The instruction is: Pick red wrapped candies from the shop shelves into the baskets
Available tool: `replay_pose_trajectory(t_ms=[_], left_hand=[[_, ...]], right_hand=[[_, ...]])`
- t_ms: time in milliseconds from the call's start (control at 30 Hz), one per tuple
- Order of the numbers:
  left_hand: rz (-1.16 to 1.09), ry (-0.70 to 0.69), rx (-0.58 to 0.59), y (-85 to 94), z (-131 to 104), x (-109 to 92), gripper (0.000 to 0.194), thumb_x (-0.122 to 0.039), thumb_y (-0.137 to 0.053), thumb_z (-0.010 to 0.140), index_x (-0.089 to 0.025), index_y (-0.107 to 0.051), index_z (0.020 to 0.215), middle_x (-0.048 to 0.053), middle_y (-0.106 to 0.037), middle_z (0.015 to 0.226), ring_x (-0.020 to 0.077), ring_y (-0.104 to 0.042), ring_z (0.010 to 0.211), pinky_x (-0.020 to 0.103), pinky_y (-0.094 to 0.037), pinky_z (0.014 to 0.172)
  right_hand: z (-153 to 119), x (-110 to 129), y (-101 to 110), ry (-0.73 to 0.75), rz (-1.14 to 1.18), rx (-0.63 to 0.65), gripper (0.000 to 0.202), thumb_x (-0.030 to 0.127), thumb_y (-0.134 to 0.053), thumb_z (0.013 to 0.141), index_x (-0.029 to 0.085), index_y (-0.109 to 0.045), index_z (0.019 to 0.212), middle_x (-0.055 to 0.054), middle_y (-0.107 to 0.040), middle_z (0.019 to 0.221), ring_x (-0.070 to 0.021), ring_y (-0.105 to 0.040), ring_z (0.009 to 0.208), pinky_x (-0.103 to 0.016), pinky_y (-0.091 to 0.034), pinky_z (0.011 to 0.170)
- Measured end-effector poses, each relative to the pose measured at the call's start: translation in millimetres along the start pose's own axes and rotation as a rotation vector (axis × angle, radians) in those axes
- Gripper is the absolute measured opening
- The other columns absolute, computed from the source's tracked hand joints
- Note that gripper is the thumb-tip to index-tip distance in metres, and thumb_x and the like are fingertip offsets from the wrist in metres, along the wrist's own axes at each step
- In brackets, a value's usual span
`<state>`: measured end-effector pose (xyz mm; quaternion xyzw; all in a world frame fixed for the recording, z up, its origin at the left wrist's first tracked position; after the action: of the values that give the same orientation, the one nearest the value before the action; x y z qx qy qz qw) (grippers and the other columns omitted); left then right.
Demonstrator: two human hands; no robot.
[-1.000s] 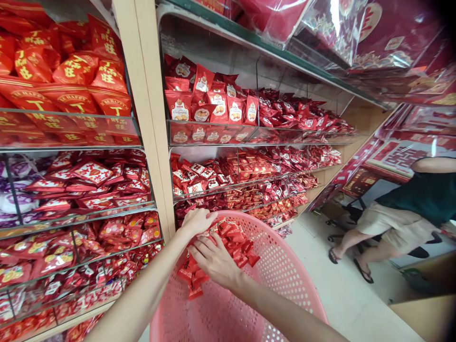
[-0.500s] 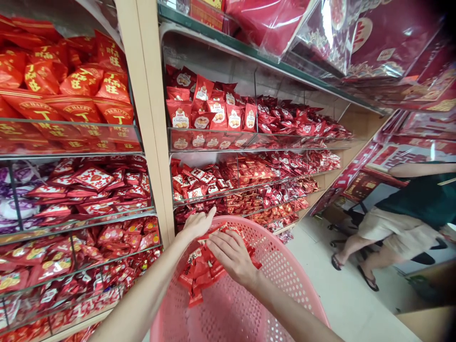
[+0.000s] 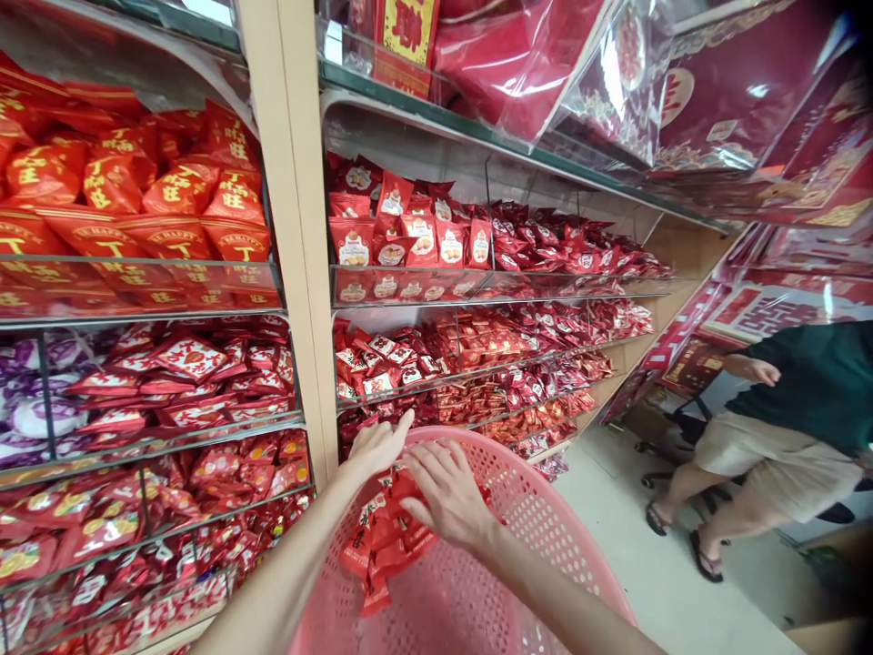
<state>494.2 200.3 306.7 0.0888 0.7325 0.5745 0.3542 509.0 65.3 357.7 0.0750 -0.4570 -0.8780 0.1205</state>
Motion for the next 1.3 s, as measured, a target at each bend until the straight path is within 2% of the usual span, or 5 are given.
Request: replay_pose_trajectory(t_ms=[200,400,700,967,1300], left_hand=[[-0.022,0.024,0.038,1.6,-5.0,21.8,0.087,-0.067,0.006,0.076,-0.019,-0.066,0.084,0.012,-0.069,0.089,0.0282,-0.062,0.088,0.036,-0.043,0.074],[-0.067,0.069,0.03,3.9,-4.2,33.0,0.088,-0.073,0.003,0.072,-0.02,-0.067,0.079,0.012,-0.068,0.09,0.0325,-0.061,0.091,0.039,-0.042,0.075],[-0.074,0.005,0.039,4.5,-3.2,28.5,0.087,-0.07,0.003,0.075,-0.019,-0.067,0.074,0.013,-0.069,0.087,0.0321,-0.061,0.092,0.038,-0.042,0.077],[-0.086,0.039,0.047,5.5,-1.8,33.5,0.086,-0.073,0.0,0.073,-0.018,-0.066,0.073,0.014,-0.068,0.086,0.0308,-0.061,0.09,0.036,-0.043,0.075],[-0.098,0.031,0.041,7.5,-1.6,28.9,0.088,-0.076,-0.001,0.07,-0.018,-0.066,0.081,0.015,-0.067,0.092,0.0341,-0.059,0.095,0.04,-0.043,0.078]], right_hand=[[97.5,-38.8,49.2,-0.141,0.003,-0.137,0.026,0.028,-0.036,0.09,0.016,-0.052,0.106,-0.009,-0.057,0.103,-0.0205,-0.046,0.1,-0.036,-0.032,0.089],[189.1,-66.7,-16.7,-0.277,-0.048,0.118,0.033,0.018,-0.045,0.082,0.017,-0.045,0.115,-0.01,-0.055,0.108,-0.0243,-0.045,0.099,-0.037,-0.037,0.081],[223.7,-79.7,-63.2,-0.332,0.076,0.159,0.028,0.011,-0.042,0.079,0.017,-0.053,0.104,-0.011,-0.061,0.099,-0.022,-0.054,0.091,-0.033,-0.039,0.078],[206.4,-109.8,-31.8,-0.472,0.392,-0.021,0.024,0.029,-0.043,0.084,0.014,-0.051,0.1,-0.003,-0.061,0.081,-0.0128,-0.056,0.07,-0.023,-0.042,0.064],[50.0,-75.8,3.5,-0.796,1.644,-0.018,0.023,0.036,-0.062,0.074,0.017,-0.057,0.086,-0.001,-0.062,0.085,-0.0099,-0.058,0.074,-0.027,-0.047,0.074]])
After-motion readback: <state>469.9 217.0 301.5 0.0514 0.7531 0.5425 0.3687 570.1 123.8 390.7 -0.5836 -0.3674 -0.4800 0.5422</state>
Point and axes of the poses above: each hand's wrist, its own z-axis towards the middle knuckle, its own y-axis out of the back of the hand, x = y × z, the point moved 10 cm from there along z, towards the middle knuckle
